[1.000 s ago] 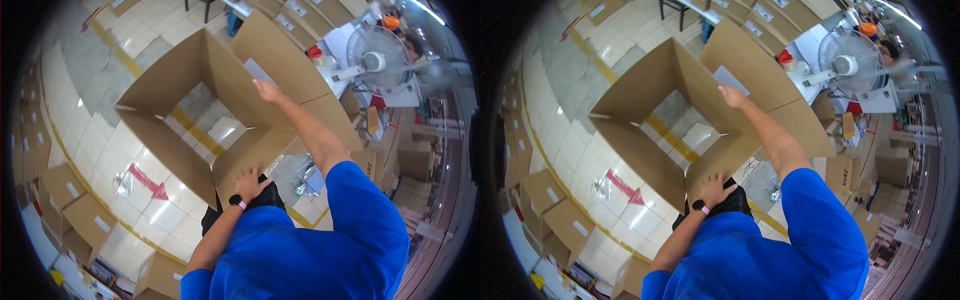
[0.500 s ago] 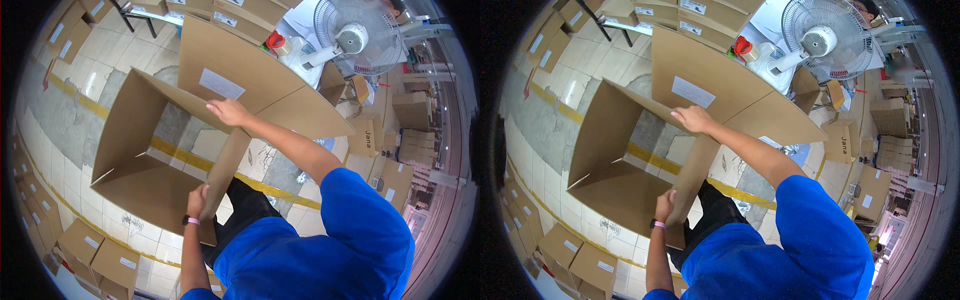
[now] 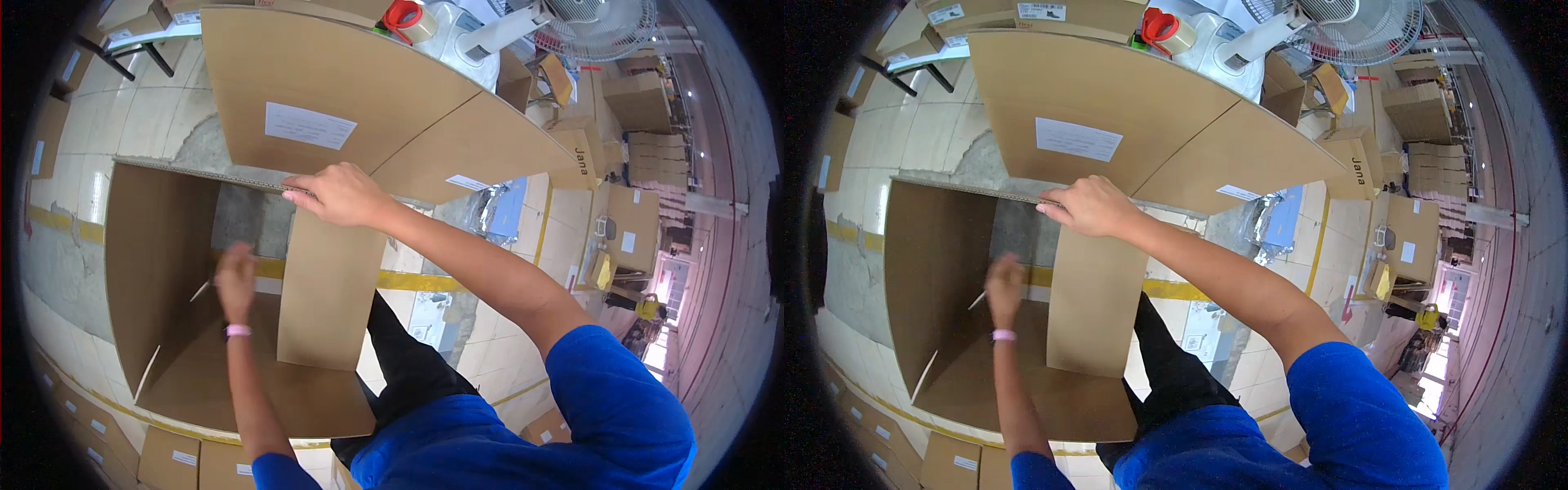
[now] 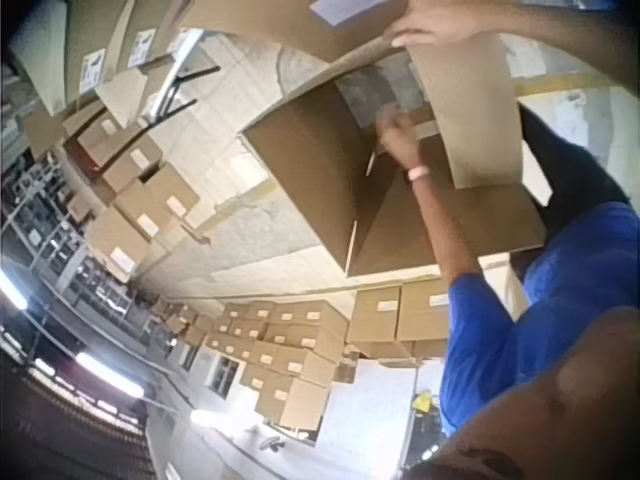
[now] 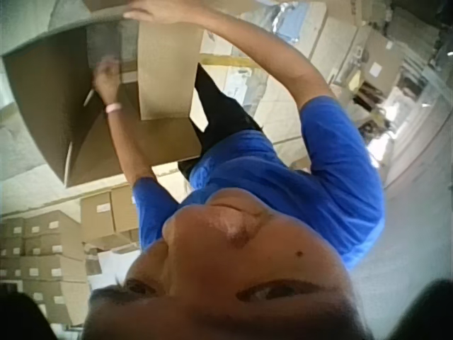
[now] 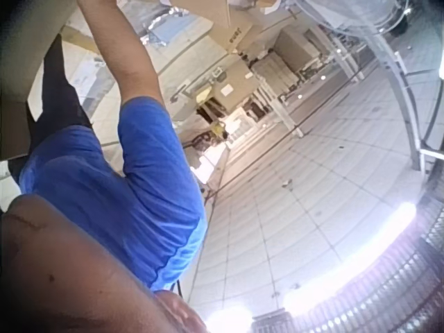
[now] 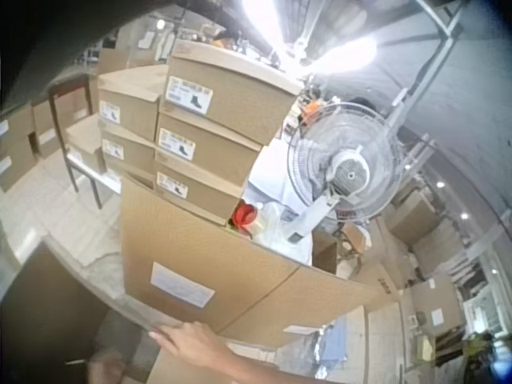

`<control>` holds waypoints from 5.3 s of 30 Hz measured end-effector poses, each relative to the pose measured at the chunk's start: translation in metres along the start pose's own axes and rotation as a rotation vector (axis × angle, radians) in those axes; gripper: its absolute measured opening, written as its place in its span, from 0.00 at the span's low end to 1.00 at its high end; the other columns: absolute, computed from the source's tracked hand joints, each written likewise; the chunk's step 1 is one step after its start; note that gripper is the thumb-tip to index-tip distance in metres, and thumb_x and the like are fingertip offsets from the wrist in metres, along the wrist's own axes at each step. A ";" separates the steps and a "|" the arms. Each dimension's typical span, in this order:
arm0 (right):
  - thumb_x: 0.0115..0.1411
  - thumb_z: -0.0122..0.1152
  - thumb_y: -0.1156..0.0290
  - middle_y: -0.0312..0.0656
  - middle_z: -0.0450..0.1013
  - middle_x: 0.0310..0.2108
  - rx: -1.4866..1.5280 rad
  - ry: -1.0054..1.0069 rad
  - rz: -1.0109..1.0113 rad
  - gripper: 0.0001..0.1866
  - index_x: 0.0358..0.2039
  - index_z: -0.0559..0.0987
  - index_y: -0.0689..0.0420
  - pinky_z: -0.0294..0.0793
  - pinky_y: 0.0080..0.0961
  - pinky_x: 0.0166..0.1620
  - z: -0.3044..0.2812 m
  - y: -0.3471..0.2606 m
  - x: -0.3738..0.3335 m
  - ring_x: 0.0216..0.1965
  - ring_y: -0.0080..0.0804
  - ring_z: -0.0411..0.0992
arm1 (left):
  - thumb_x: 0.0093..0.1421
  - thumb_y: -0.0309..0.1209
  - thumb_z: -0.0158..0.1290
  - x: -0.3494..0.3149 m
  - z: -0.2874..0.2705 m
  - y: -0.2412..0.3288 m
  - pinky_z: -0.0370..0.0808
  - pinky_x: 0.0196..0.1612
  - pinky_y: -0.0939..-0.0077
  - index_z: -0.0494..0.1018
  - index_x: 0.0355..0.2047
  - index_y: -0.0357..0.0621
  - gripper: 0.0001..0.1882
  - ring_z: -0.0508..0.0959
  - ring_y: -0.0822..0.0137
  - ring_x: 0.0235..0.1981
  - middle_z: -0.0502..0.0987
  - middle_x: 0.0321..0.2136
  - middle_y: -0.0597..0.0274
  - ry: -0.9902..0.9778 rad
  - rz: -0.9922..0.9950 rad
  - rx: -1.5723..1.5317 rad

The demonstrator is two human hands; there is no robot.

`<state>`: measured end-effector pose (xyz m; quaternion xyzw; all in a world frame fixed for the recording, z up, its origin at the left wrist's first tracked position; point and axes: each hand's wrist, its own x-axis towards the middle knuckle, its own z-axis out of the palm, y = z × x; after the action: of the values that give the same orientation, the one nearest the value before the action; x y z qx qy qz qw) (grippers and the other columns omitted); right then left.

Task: The recorder folds and tapes large cardboard boxes for shipping in a factory environment.

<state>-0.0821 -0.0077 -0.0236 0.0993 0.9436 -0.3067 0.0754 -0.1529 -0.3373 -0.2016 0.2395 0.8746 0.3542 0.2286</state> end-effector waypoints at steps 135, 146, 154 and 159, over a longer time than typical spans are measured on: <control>0.65 0.74 0.64 0.50 0.70 0.65 0.673 -0.493 0.195 0.37 0.70 0.68 0.59 0.67 0.41 0.71 0.223 -0.013 -0.145 0.68 0.45 0.70 | 0.71 0.29 0.62 -0.090 -0.009 -0.049 0.82 0.48 0.74 0.83 0.53 0.33 0.15 0.85 0.73 0.41 0.87 0.43 0.60 -0.511 -0.666 -0.829; 0.46 0.87 0.64 0.52 0.73 0.57 0.190 -0.086 0.065 0.51 0.67 0.66 0.60 0.74 0.49 0.62 0.258 -0.064 -0.146 0.59 0.56 0.73 | 0.70 0.27 0.61 -0.081 -0.014 -0.062 0.80 0.42 0.79 0.86 0.48 0.36 0.10 0.84 0.78 0.35 0.88 0.38 0.65 -0.407 -0.626 -0.731; 0.52 0.84 0.49 0.48 0.78 0.50 0.176 -0.159 0.079 0.43 0.61 0.75 0.56 0.62 0.44 0.63 0.258 -0.069 -0.134 0.55 0.42 0.75 | 0.70 0.30 0.62 -0.060 -0.027 -0.073 0.82 0.43 0.76 0.86 0.48 0.35 0.12 0.84 0.74 0.36 0.87 0.38 0.61 -0.426 -0.592 -0.601; 0.57 0.80 0.43 0.44 0.80 0.45 0.297 -0.369 0.118 0.33 0.53 0.85 0.56 0.59 0.39 0.62 0.257 -0.062 -0.123 0.50 0.37 0.72 | 0.70 0.31 0.63 -0.055 -0.038 -0.088 0.82 0.42 0.76 0.85 0.50 0.38 0.12 0.85 0.75 0.38 0.88 0.40 0.64 -0.527 -0.633 -0.672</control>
<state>0.0435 -0.2270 -0.1695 0.1064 0.8510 -0.4501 0.2489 -0.1541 -0.4446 -0.2290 -0.0415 0.6552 0.4564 0.6006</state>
